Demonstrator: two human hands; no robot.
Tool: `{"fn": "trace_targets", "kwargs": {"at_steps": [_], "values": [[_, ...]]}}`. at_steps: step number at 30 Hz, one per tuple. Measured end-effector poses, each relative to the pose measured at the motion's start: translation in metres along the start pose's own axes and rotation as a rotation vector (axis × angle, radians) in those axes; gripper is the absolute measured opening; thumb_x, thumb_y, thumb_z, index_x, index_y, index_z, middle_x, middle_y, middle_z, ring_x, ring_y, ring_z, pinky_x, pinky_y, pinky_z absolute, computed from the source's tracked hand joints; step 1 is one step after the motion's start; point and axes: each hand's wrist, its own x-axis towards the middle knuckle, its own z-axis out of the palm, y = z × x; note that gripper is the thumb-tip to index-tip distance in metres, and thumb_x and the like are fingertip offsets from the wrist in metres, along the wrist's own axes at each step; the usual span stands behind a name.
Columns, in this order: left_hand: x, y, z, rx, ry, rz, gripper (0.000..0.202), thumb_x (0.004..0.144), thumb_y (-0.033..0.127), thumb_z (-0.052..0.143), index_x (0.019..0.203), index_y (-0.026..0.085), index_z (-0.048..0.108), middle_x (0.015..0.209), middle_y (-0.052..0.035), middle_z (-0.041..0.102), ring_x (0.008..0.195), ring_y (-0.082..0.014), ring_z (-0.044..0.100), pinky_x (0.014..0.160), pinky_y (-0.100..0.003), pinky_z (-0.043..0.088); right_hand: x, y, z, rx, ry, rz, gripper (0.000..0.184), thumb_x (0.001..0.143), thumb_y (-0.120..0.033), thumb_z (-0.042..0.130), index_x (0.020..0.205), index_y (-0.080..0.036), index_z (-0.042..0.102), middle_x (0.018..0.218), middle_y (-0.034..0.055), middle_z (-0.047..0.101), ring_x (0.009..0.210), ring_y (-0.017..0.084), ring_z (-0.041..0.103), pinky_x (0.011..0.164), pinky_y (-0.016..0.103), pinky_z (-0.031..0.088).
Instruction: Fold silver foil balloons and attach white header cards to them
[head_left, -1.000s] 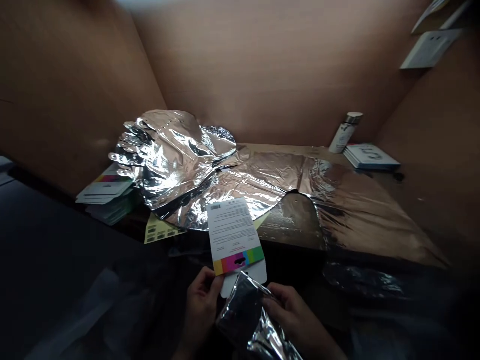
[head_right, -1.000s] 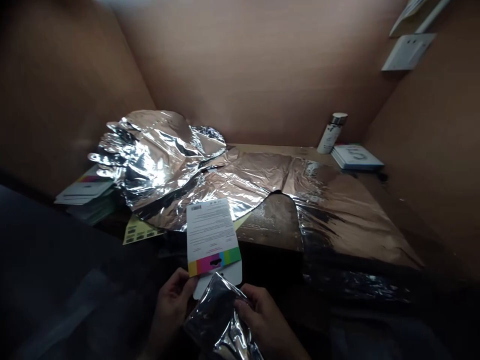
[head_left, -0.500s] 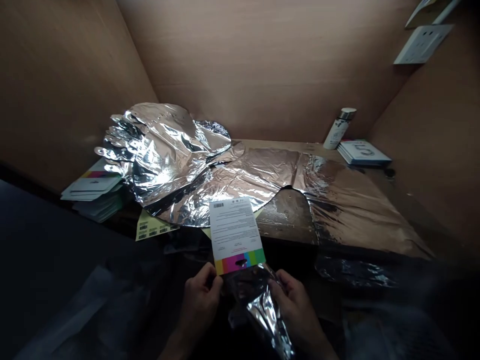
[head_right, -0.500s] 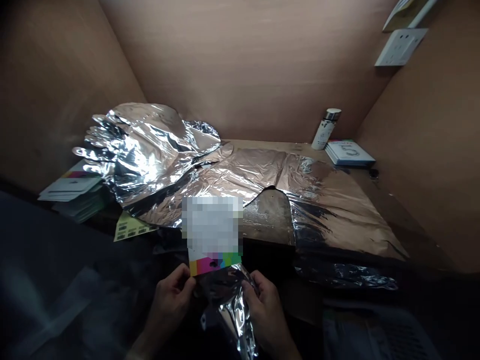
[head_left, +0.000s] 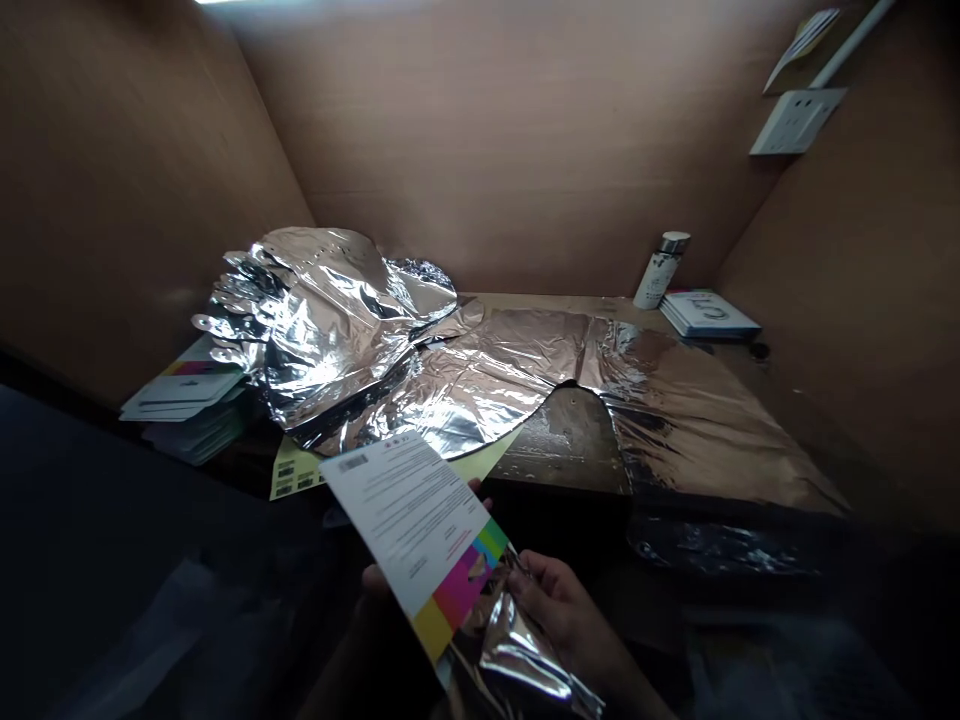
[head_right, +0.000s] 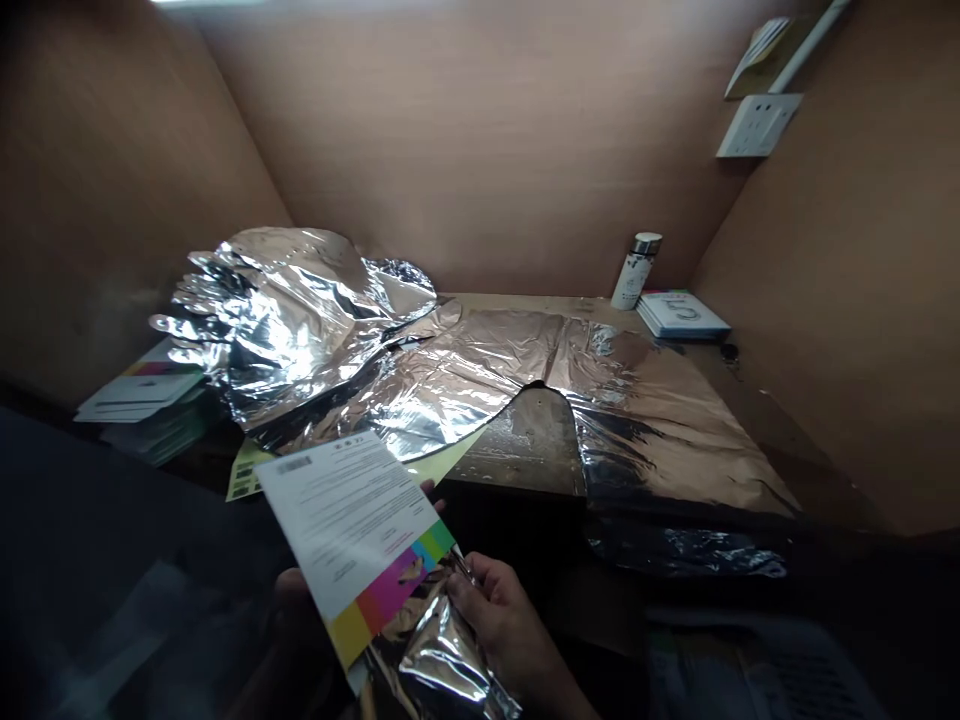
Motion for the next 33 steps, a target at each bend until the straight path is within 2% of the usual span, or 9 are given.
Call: {"fn": "trace_targets", "kwargs": {"at_steps": [5, 9, 11, 14, 18, 22, 26, 31, 33], "values": [[0.046, 0.021, 0.042, -0.184, -0.178, 0.070, 0.075, 0.069, 0.069, 0.076, 0.130, 0.027, 0.068, 0.128, -0.0098, 0.074, 0.134, -0.0466, 0.055, 0.112, -0.061, 0.049, 0.031, -0.023, 0.026, -0.159, 0.222, -0.220, 0.045, 0.090, -0.061, 0.072, 0.097, -0.021, 0.053, 0.082, 0.0004, 0.065, 0.068, 0.015, 0.060, 0.064, 0.027, 0.047], [0.080, 0.036, 0.069, -0.360, -0.197, 0.179, 0.088, 0.081, 0.079, 0.055, 0.151, 0.026, 0.049, 0.149, -0.0118, 0.060, 0.141, -0.0454, 0.049, 0.114, -0.066, 0.042, 0.019, -0.054, 0.023, -0.568, 0.470, -0.646, 0.052, 0.098, -0.064, 0.056, 0.127, -0.023, 0.048, 0.112, 0.0106, 0.067, 0.090, 0.025, 0.069, 0.077, 0.038, 0.056], [0.091, 0.041, 0.074, -0.418, -0.185, 0.178, 0.089, 0.087, 0.082, 0.044, 0.156, 0.026, 0.041, 0.154, -0.0138, 0.054, 0.142, -0.0443, 0.049, 0.113, -0.067, 0.041, 0.001, -0.066, 0.017, -1.014, 0.355, -0.929, 0.062, 0.098, -0.062, 0.055, 0.146, -0.023, 0.046, 0.138, 0.0179, 0.060, 0.118, 0.036, 0.065, 0.093, 0.047, 0.055], [0.101, 0.039, 0.078, -0.478, -0.211, 0.083, 0.093, 0.087, 0.083, 0.041, 0.155, 0.019, 0.041, 0.153, -0.0195, 0.054, 0.139, -0.0444, 0.052, 0.111, -0.065, 0.044, -0.013, -0.077, 0.011, -1.656, 0.079, -1.167, 0.059, 0.100, -0.030, 0.061, 0.156, -0.022, 0.045, 0.153, 0.0160, 0.054, 0.140, 0.037, 0.051, 0.108, 0.049, 0.047], [0.103, 0.020, 0.087, -0.505, -0.283, -0.068, 0.097, 0.083, 0.084, 0.045, 0.149, 0.012, 0.048, 0.144, -0.0229, 0.061, 0.132, -0.0440, 0.059, 0.107, -0.063, 0.050, 0.004, -0.078, 0.007, -1.823, 0.138, -1.314, 0.048, 0.100, -0.007, 0.052, 0.148, -0.011, 0.054, 0.135, 0.0155, 0.069, 0.135, 0.032, 0.056, 0.107, 0.047, 0.050], [0.103, 0.015, 0.092, -0.535, -0.262, -0.069, 0.089, 0.087, 0.083, 0.043, 0.146, 0.016, 0.052, 0.141, -0.0199, 0.063, 0.133, -0.0410, 0.059, 0.109, -0.061, 0.050, 0.012, -0.056, 0.003, -1.918, 0.255, -1.232, 0.051, 0.102, -0.018, 0.054, 0.152, -0.009, 0.050, 0.144, 0.0185, 0.063, 0.140, 0.035, 0.051, 0.111, 0.050, 0.048], [0.109, 0.011, 0.096, -0.528, -0.230, -0.020, 0.084, 0.089, 0.080, 0.046, 0.147, 0.020, 0.051, 0.140, -0.0159, 0.065, 0.137, -0.0391, 0.055, 0.112, -0.062, 0.047, 0.008, -0.042, 0.006, -1.946, 0.317, -1.155, 0.084, 0.097, -0.061, 0.056, 0.155, -0.001, 0.043, 0.152, 0.0258, 0.053, 0.144, 0.042, 0.045, 0.111, 0.051, 0.046], [0.123, -0.005, 0.115, -0.306, -0.281, -0.158, 0.094, 0.082, 0.084, 0.049, 0.139, 0.010, 0.059, 0.134, -0.0216, 0.067, 0.136, -0.0464, 0.055, 0.112, -0.064, 0.046, 0.020, -0.095, 0.012, -1.913, 0.275, -0.659, 0.072, 0.096, -0.066, 0.055, 0.144, -0.013, 0.058, 0.136, 0.0208, 0.066, 0.126, 0.040, 0.059, 0.108, 0.054, 0.046], [0.135, 0.002, 0.116, -0.060, -0.189, -0.042, 0.082, 0.087, 0.074, 0.053, 0.142, 0.012, 0.057, 0.137, -0.0193, 0.066, 0.141, -0.0436, 0.050, 0.118, -0.060, 0.040, 0.024, -0.109, 0.005, -1.918, 0.299, -0.600, 0.069, 0.096, -0.066, 0.058, 0.141, -0.014, 0.060, 0.133, 0.0199, 0.067, 0.125, 0.040, 0.059, 0.110, 0.056, 0.045]]}}
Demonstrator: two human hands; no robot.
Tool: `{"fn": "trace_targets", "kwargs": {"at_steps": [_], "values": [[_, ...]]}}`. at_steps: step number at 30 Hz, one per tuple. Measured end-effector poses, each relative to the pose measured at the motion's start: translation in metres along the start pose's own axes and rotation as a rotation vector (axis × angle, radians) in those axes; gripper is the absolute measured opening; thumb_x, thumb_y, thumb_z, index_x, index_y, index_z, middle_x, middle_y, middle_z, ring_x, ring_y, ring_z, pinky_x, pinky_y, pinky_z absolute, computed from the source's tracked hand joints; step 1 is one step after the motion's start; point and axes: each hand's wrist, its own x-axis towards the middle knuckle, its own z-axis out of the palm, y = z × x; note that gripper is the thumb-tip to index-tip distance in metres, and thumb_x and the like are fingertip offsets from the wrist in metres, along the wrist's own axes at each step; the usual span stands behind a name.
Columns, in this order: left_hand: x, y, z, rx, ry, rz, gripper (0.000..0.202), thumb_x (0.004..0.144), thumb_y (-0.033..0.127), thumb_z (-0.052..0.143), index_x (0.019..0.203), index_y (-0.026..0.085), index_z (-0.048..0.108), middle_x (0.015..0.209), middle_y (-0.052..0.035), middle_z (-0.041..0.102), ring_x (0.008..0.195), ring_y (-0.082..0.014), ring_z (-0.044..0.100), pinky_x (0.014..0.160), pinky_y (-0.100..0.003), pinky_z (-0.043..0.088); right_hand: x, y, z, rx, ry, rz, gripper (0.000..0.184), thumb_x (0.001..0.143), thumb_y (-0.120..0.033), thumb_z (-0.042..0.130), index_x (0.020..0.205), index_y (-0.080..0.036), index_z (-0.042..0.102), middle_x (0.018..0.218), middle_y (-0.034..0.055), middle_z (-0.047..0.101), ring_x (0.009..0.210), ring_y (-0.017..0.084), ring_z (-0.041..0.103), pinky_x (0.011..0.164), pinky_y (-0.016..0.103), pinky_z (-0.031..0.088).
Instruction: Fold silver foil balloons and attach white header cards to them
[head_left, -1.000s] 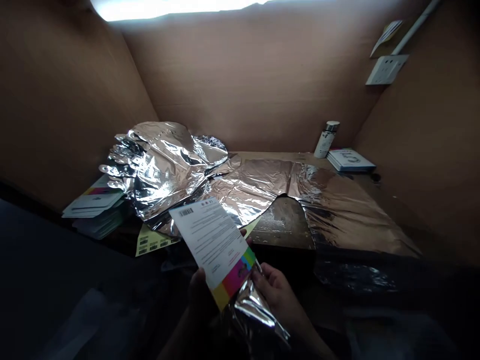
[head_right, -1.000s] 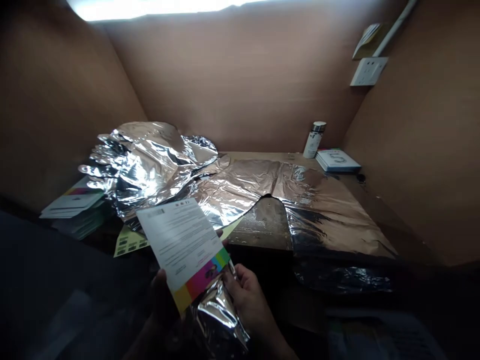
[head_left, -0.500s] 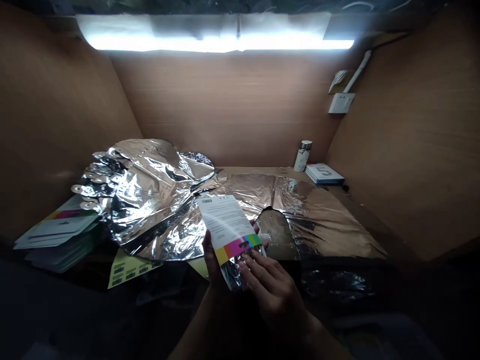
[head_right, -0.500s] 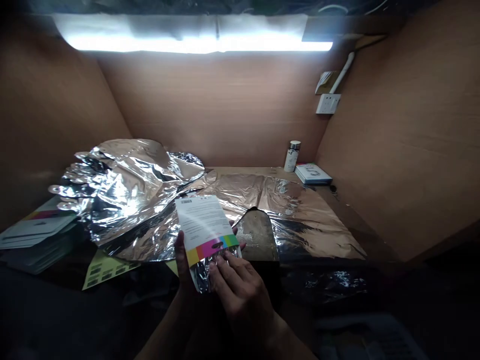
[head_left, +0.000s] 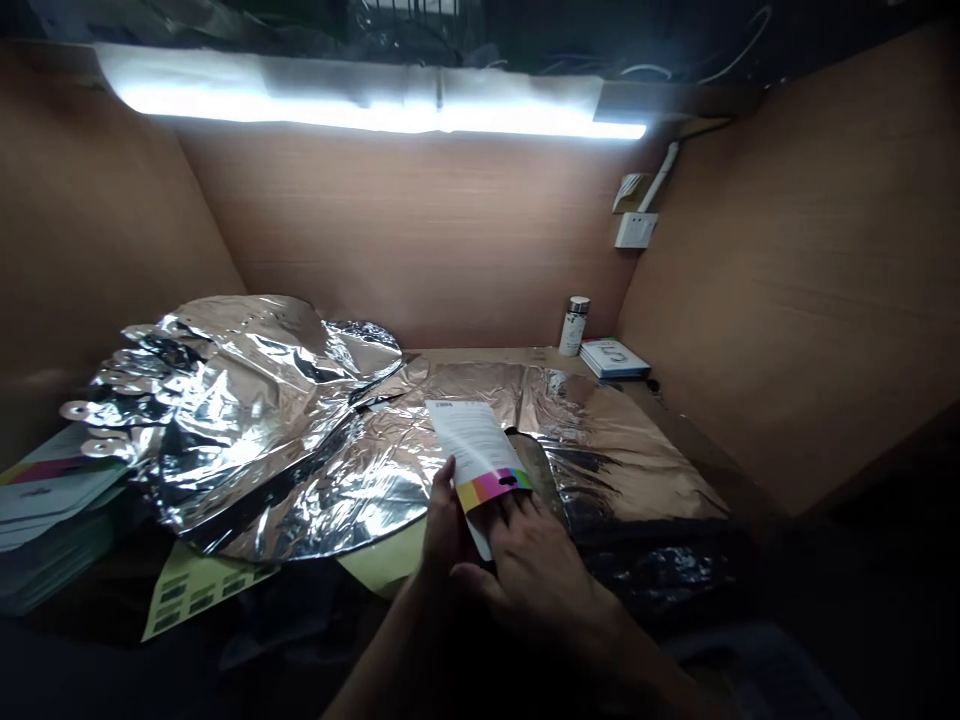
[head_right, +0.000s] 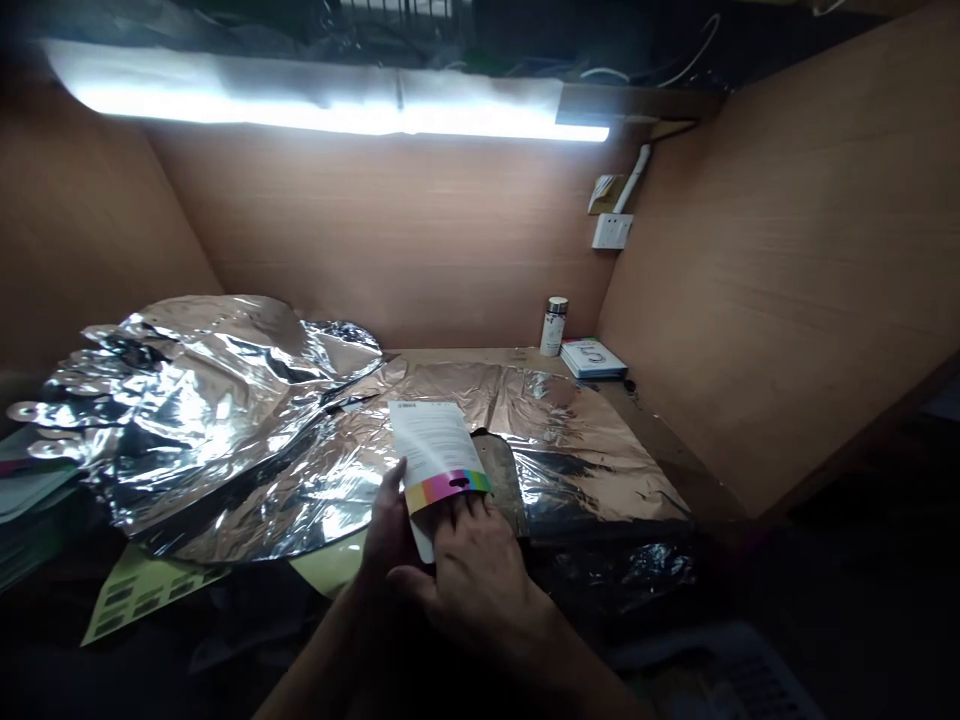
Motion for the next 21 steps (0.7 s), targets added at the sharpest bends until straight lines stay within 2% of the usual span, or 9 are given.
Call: {"fn": "trace_targets", "kwargs": {"at_steps": [2, 4, 5, 7, 10, 13, 15, 18, 21], "values": [[0.016, 0.015, -0.006, 0.414, 0.140, 0.265, 0.067, 0.095, 0.059, 0.055, 0.150, 0.021, 0.050, 0.149, -0.0135, 0.059, 0.151, -0.0365, 0.038, 0.125, -0.055, 0.029, -0.002, 0.010, 0.010, -0.044, 0.001, 0.036, 0.068, 0.093, -0.063, 0.065, 0.138, -0.013, 0.062, 0.135, 0.0206, 0.065, 0.128, 0.041, 0.056, 0.114, 0.058, 0.041], [0.037, 0.028, -0.015, 0.937, 0.190, 0.501, 0.062, 0.100, 0.052, 0.050, 0.155, 0.025, 0.044, 0.162, -0.0111, 0.044, 0.158, -0.0324, 0.022, 0.129, -0.053, 0.019, -0.012, 0.014, 0.029, -0.093, -0.012, 0.031, 0.070, 0.088, -0.055, 0.074, 0.140, -0.010, 0.061, 0.139, 0.0224, 0.063, 0.131, 0.044, 0.054, 0.117, 0.061, 0.038], [0.049, 0.032, -0.019, 1.195, 0.146, 0.536, 0.060, 0.102, 0.051, 0.046, 0.156, 0.025, 0.043, 0.167, -0.0119, 0.037, 0.160, -0.0328, 0.017, 0.129, -0.055, 0.016, -0.019, 0.014, 0.039, -0.111, -0.021, 0.017, 0.072, 0.086, -0.050, 0.077, 0.143, -0.010, 0.058, 0.140, 0.0226, 0.062, 0.132, 0.046, 0.053, 0.117, 0.061, 0.038], [0.070, 0.028, -0.025, 1.563, -0.028, 0.454, 0.057, 0.103, 0.050, 0.042, 0.153, 0.023, 0.048, 0.168, -0.0145, 0.034, 0.159, -0.0365, 0.017, 0.127, -0.061, 0.016, -0.033, 0.013, 0.053, -0.122, -0.006, -0.021, 0.071, 0.087, -0.040, 0.077, 0.148, -0.011, 0.054, 0.145, 0.0207, 0.059, 0.134, 0.046, 0.051, 0.118, 0.061, 0.038], [0.088, 0.005, -0.033, 1.730, -0.177, 0.346, 0.062, 0.097, 0.056, 0.053, 0.149, 0.022, 0.056, 0.165, -0.0165, 0.040, 0.157, -0.0442, 0.018, 0.125, -0.067, 0.010, -0.053, 0.015, 0.055, -0.086, 0.072, -0.145, 0.055, 0.095, -0.028, 0.066, 0.147, -0.013, 0.054, 0.152, 0.0152, 0.055, 0.142, 0.040, 0.046, 0.118, 0.054, 0.041], [0.088, -0.018, -0.040, 1.886, -0.167, 0.437, 0.074, 0.096, 0.065, 0.051, 0.157, 0.022, 0.046, 0.170, -0.0150, 0.029, 0.158, -0.0442, 0.011, 0.126, -0.066, 0.005, -0.065, 0.026, 0.047, -0.027, 0.207, -0.304, 0.039, 0.098, -0.020, 0.060, 0.136, -0.010, 0.063, 0.141, 0.0144, 0.065, 0.139, 0.033, 0.051, 0.118, 0.047, 0.043], [0.087, -0.024, -0.041, 1.987, -0.155, 0.498, 0.075, 0.098, 0.065, 0.047, 0.159, 0.022, 0.041, 0.170, -0.0145, 0.028, 0.158, -0.0427, 0.013, 0.126, -0.065, 0.007, -0.064, 0.038, 0.044, -0.028, 0.266, -0.279, 0.039, 0.097, -0.019, 0.060, 0.136, -0.010, 0.063, 0.140, 0.0158, 0.065, 0.138, 0.033, 0.052, 0.117, 0.050, 0.042], [0.086, -0.016, -0.036, 1.999, -0.154, 0.505, 0.066, 0.101, 0.055, 0.050, 0.155, 0.017, 0.047, 0.166, -0.0173, 0.036, 0.156, -0.0438, 0.022, 0.125, -0.067, 0.016, -0.051, 0.055, 0.046, -0.075, 0.267, -0.232, 0.046, 0.097, -0.015, 0.057, 0.143, -0.011, 0.057, 0.144, 0.0170, 0.062, 0.136, 0.034, 0.052, 0.109, 0.052, 0.046], [0.071, 0.006, -0.028, 1.930, -0.176, 0.539, 0.047, 0.107, 0.039, 0.040, 0.140, 0.013, 0.060, 0.157, -0.0174, 0.051, 0.150, -0.0351, 0.039, 0.124, -0.055, 0.031, -0.037, 0.071, 0.048, -0.039, 0.272, -0.313, 0.040, 0.098, -0.012, 0.055, 0.137, -0.013, 0.061, 0.135, 0.0137, 0.069, 0.123, 0.031, 0.059, 0.099, 0.048, 0.050]]}}
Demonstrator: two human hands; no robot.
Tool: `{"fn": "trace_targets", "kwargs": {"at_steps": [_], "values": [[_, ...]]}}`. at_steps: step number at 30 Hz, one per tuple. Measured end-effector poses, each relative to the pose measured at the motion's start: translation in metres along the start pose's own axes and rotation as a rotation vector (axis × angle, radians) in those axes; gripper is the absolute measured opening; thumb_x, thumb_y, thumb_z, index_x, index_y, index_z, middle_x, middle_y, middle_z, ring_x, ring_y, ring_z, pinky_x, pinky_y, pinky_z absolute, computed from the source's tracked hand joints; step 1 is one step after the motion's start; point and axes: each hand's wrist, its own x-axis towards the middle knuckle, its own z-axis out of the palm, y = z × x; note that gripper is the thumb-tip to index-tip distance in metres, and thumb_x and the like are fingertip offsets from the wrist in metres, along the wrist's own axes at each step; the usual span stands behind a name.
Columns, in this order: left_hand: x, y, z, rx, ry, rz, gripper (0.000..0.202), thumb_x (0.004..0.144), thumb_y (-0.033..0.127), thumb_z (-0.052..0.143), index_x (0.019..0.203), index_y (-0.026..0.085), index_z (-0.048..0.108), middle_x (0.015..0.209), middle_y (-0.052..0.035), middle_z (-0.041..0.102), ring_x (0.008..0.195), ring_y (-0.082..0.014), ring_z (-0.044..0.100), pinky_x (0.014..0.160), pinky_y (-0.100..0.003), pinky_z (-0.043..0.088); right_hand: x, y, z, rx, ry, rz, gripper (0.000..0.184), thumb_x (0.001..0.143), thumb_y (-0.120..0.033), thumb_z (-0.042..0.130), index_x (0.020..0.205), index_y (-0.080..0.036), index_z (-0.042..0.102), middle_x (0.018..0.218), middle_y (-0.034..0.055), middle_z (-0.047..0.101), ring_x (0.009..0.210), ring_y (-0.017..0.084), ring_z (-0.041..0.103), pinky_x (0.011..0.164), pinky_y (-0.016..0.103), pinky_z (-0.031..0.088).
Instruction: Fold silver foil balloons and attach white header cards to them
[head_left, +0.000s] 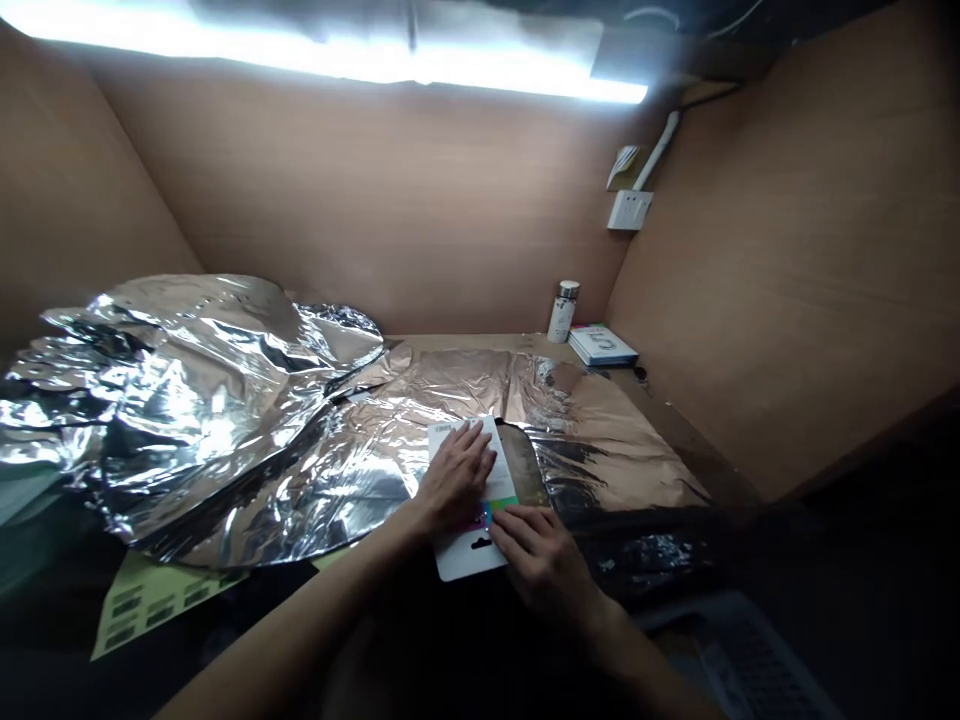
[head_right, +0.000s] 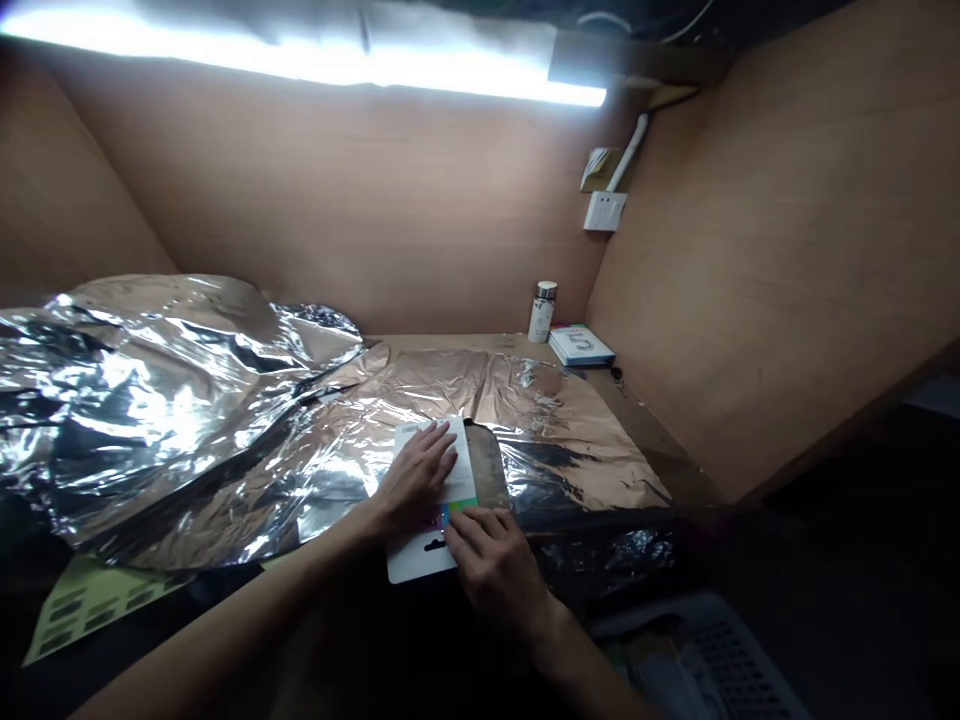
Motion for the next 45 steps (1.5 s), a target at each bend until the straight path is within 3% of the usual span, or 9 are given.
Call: {"fn": "trace_targets", "kwargs": {"at_steps": [5, 8, 11, 17, 25, 31, 38, 41, 45], "values": [[-0.066, 0.001, -0.032, -0.097, -0.102, 0.123, 0.062, 0.086, 0.068, 0.068, 0.118, 0.015, 0.067, 0.144, -0.0178, 0.063, 0.136, -0.0389, 0.055, 0.108, -0.054, 0.053, 0.010, 0.017, -0.007, 0.224, -0.033, 0.063, 0.022, 0.098, -0.016, 0.062, 0.117, -0.023, 0.070, 0.122, 0.0049, 0.074, 0.107, 0.025, 0.061, 0.094, 0.043, 0.046], [-0.098, -0.003, -0.023, -0.130, -0.064, 0.136, 0.038, 0.094, 0.054, 0.065, 0.103, 0.018, 0.070, 0.144, -0.0149, 0.064, 0.146, -0.0398, 0.046, 0.113, -0.057, 0.050, 0.019, 0.018, -0.013, 0.363, -0.080, 0.259, 0.010, 0.101, -0.021, 0.063, 0.096, -0.023, 0.071, 0.101, 0.0013, 0.075, 0.097, 0.021, 0.061, 0.090, 0.038, 0.043], [-0.103, -0.005, -0.009, -0.206, 0.043, 0.044, 0.033, 0.106, 0.031, 0.044, 0.093, 0.020, 0.072, 0.131, -0.0097, 0.072, 0.138, -0.0301, 0.056, 0.112, -0.051, 0.052, 0.031, 0.013, -0.014, 0.375, -0.110, 0.468, 0.025, 0.104, -0.026, 0.059, 0.080, -0.020, 0.063, 0.084, 0.0004, 0.068, 0.087, 0.019, 0.059, 0.085, 0.035, 0.040], [-0.087, -0.001, -0.009, -0.178, 0.060, -0.123, 0.041, 0.103, 0.033, 0.052, 0.067, 0.019, 0.066, 0.125, -0.0111, 0.068, 0.112, -0.0289, 0.062, 0.097, -0.048, 0.058, 0.046, 0.002, -0.013, 0.245, -0.128, 0.633, 0.004, 0.096, -0.021, 0.067, 0.097, -0.020, 0.064, 0.095, 0.0031, 0.069, 0.091, 0.022, 0.060, 0.083, 0.033, 0.039], [-0.079, -0.001, -0.013, -0.142, 0.030, -0.089, 0.039, 0.104, 0.028, 0.047, 0.071, 0.019, 0.066, 0.113, -0.0096, 0.065, 0.100, -0.0267, 0.057, 0.089, -0.046, 0.056, 0.067, 0.005, -0.011, 0.119, -0.300, 0.666, 0.003, 0.098, -0.024, 0.062, 0.096, -0.023, 0.065, 0.094, 0.0023, 0.073, 0.089, 0.023, 0.066, 0.077, 0.032, 0.039], [-0.079, -0.004, -0.016, -0.176, 0.009, -0.112, 0.038, 0.104, 0.029, 0.046, 0.074, 0.019, 0.066, 0.114, -0.0103, 0.064, 0.100, -0.0272, 0.058, 0.089, -0.047, 0.056, 0.065, 0.005, -0.008, 0.087, -0.262, 0.676, 0.006, 0.101, -0.025, 0.060, 0.097, -0.023, 0.064, 0.093, 0.0032, 0.070, 0.092, 0.024, 0.064, 0.081, 0.034, 0.041], [-0.102, -0.003, -0.017, -0.192, -0.071, 0.011, 0.011, 0.091, 0.033, 0.070, 0.092, 0.022, 0.069, 0.148, -0.0132, 0.055, 0.137, -0.0381, 0.048, 0.106, -0.055, 0.053, 0.037, -0.005, -0.032, 0.229, -0.333, 0.390, 0.039, 0.094, -0.025, 0.072, 0.130, -0.035, 0.064, 0.135, 0.0051, 0.059, 0.123, 0.028, 0.051, 0.106, 0.043, 0.037], [-0.108, 0.001, -0.011, -0.123, -0.052, 0.060, 0.040, 0.085, 0.026, 0.074, 0.124, 0.025, 0.067, 0.151, -0.0147, 0.055, 0.142, -0.0402, 0.045, 0.108, -0.059, 0.053, 0.027, -0.009, -0.026, 0.147, -0.349, 0.339, 0.052, 0.092, -0.021, 0.071, 0.140, -0.032, 0.059, 0.138, 0.0081, 0.058, 0.124, 0.030, 0.049, 0.107, 0.047, 0.035], [-0.110, 0.002, -0.004, -0.056, -0.018, 0.094, 0.057, 0.080, 0.025, 0.076, 0.136, 0.027, 0.063, 0.151, -0.0158, 0.055, 0.143, -0.0428, 0.045, 0.107, -0.060, 0.054, 0.017, -0.009, -0.008, 0.084, -0.298, 0.344, 0.058, 0.091, -0.021, 0.070, 0.147, -0.031, 0.055, 0.136, 0.0101, 0.059, 0.121, 0.031, 0.049, 0.106, 0.049, 0.034]]}}
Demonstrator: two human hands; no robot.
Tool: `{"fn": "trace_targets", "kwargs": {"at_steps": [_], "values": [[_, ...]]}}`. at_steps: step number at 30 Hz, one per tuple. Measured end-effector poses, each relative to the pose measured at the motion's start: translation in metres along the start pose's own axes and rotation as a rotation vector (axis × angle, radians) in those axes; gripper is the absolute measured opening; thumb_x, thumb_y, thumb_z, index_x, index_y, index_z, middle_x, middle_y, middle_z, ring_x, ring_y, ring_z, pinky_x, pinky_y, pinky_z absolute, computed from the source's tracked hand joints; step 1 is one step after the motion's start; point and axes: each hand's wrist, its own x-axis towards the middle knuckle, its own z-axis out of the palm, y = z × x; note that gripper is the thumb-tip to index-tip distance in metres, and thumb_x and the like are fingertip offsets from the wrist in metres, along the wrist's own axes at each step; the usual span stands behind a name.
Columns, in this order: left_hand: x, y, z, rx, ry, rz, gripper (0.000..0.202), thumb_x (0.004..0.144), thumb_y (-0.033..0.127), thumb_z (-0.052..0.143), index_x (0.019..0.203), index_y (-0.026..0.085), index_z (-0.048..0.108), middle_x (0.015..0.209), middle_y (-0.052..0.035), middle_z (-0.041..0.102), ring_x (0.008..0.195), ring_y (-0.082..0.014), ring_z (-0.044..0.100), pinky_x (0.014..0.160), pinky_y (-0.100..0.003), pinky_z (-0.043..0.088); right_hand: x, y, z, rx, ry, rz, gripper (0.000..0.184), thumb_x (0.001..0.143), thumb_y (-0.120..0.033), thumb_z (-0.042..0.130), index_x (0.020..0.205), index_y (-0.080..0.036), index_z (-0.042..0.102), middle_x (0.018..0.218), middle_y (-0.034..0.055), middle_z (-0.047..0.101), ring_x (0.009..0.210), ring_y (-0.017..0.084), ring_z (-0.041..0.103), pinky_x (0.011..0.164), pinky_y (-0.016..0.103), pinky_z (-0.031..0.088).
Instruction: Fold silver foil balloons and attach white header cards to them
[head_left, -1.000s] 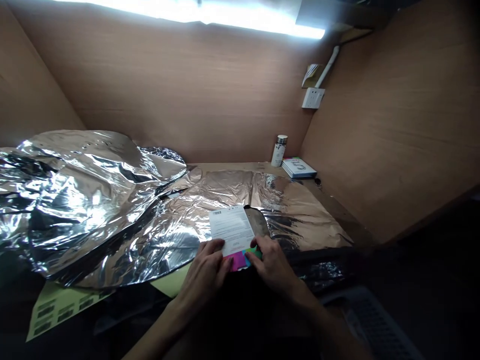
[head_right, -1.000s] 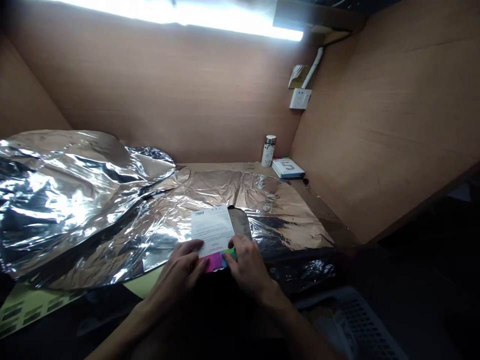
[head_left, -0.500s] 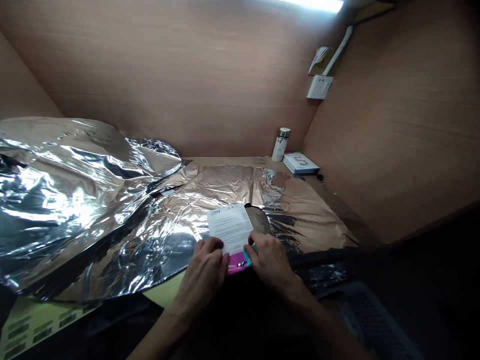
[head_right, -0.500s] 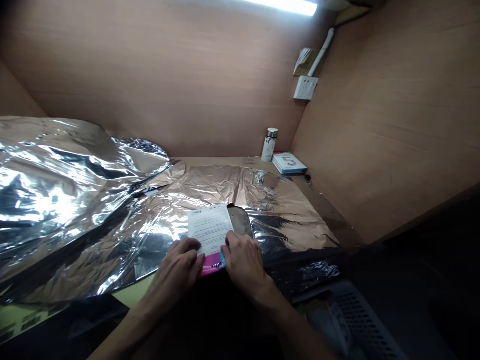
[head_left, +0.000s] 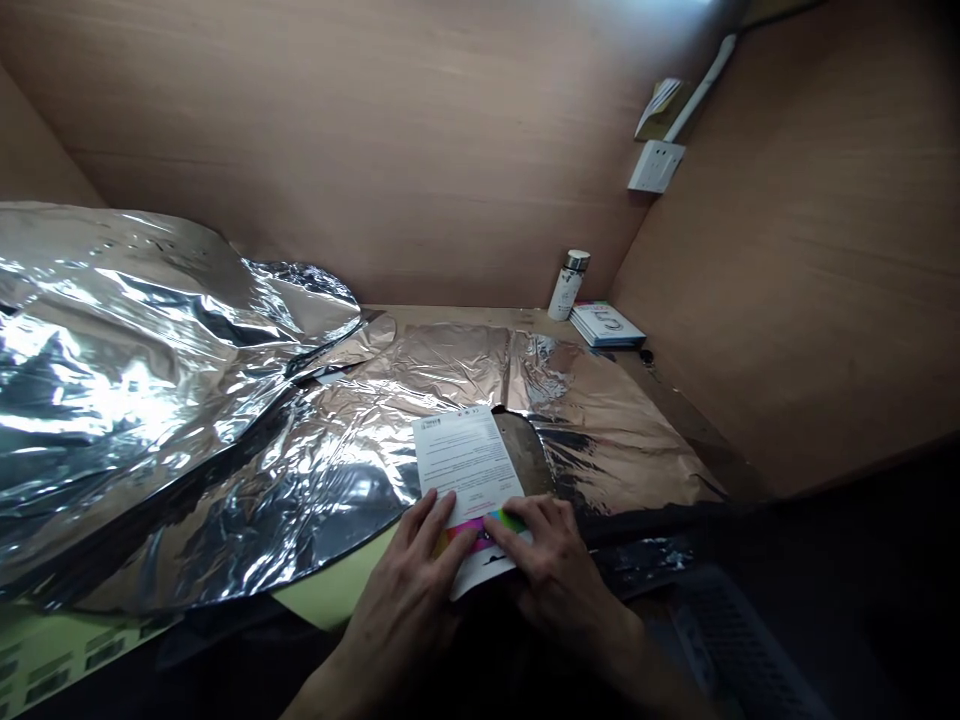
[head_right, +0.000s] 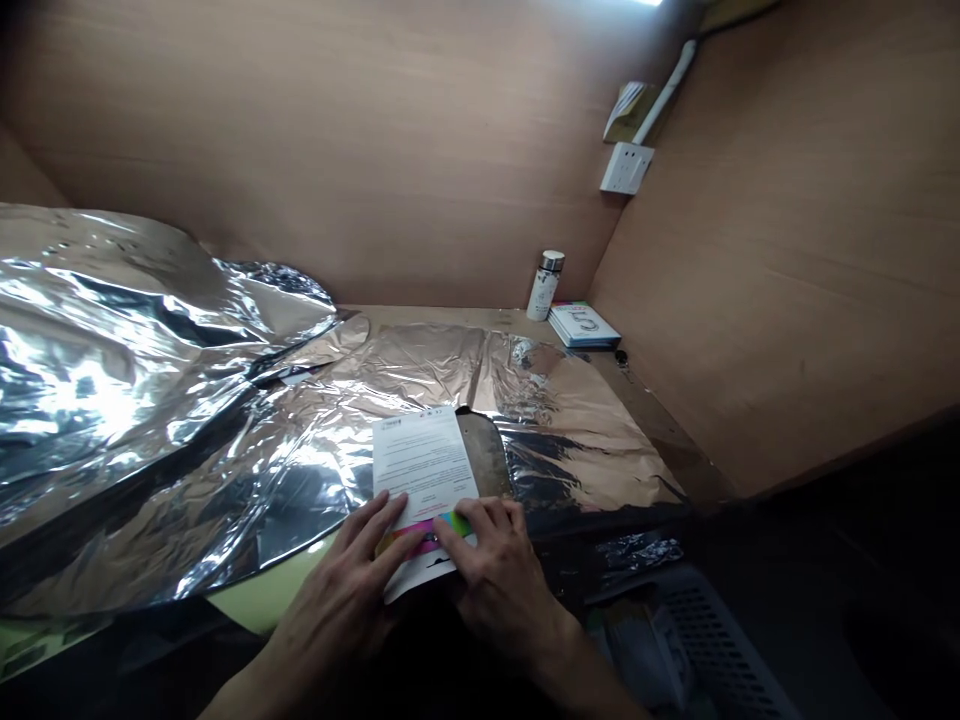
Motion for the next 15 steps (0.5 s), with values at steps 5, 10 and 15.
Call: {"fn": "trace_targets", "kwargs": {"at_steps": [5, 10, 15], "values": [[0.000, 0.000, 0.001, 0.006, 0.017, -0.009, 0.048, 0.087, 0.034, 0.074, 0.133, 0.024, 0.066, 0.151, -0.0171, 0.055, 0.142, -0.0430, 0.046, 0.106, -0.060, 0.055, 0.002, -0.001, 0.004, -0.041, 0.017, 0.023, 0.067, 0.091, -0.029, 0.071, 0.154, -0.032, 0.048, 0.137, 0.0124, 0.056, 0.119, 0.034, 0.049, 0.103, 0.050, 0.035], [0.009, 0.000, 0.000, -0.079, 0.078, -0.105, 0.024, 0.102, 0.031, 0.054, 0.102, 0.027, 0.078, 0.140, -0.0103, 0.065, 0.137, -0.0374, 0.050, 0.105, -0.059, 0.054, 0.019, -0.004, -0.018, 0.063, -0.023, 0.089, 0.044, 0.092, -0.036, 0.073, 0.135, -0.034, 0.064, 0.122, 0.0068, 0.061, 0.112, 0.029, 0.053, 0.097, 0.044, 0.041], [0.022, -0.002, -0.001, -0.190, 0.146, -0.237, 0.031, 0.101, 0.030, 0.055, 0.076, 0.022, 0.070, 0.115, -0.0087, 0.071, 0.112, -0.0294, 0.061, 0.097, -0.050, 0.056, 0.036, 0.003, -0.022, 0.227, -0.027, 0.120, 0.016, 0.102, -0.033, 0.064, 0.113, -0.035, 0.076, 0.106, 0.0010, 0.067, 0.101, 0.020, 0.060, 0.091, 0.034, 0.044]]}}
